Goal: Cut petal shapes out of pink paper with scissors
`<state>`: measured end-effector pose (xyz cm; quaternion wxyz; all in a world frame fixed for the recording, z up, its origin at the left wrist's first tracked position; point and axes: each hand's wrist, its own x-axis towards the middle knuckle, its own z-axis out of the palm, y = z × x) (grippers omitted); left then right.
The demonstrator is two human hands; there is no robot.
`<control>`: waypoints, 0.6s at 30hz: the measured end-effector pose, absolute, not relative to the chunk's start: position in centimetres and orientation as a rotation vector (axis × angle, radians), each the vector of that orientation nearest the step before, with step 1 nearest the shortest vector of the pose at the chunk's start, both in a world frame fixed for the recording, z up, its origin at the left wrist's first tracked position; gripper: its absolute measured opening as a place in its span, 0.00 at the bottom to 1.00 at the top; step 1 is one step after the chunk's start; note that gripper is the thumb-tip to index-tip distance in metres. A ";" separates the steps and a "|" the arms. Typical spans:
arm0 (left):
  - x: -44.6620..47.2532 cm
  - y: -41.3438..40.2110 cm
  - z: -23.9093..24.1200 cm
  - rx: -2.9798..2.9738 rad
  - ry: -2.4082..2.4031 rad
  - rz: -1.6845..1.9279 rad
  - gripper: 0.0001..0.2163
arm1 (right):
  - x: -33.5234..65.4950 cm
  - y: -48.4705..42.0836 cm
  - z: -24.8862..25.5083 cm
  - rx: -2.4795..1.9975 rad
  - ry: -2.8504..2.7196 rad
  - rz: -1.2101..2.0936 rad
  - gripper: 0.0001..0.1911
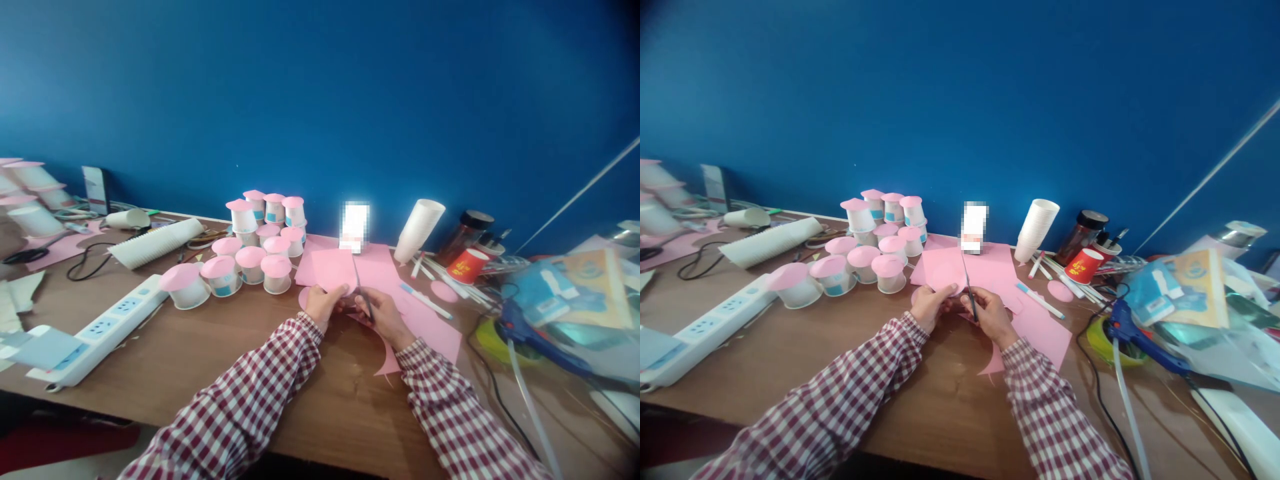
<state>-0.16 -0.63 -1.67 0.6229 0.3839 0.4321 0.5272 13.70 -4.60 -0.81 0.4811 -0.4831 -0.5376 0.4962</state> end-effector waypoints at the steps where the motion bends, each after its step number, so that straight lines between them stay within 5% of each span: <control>1: -0.2 -0.7 -1.6 0.883 0.989 1.213 0.12 | 13.7 -4.6 -0.8 -1.185 -1.310 1.208 0.17; 18: -0.2 -0.8 -1.1 0.855 0.995 1.210 0.12 | 13.7 -4.6 -0.5 -1.202 -1.324 1.187 0.19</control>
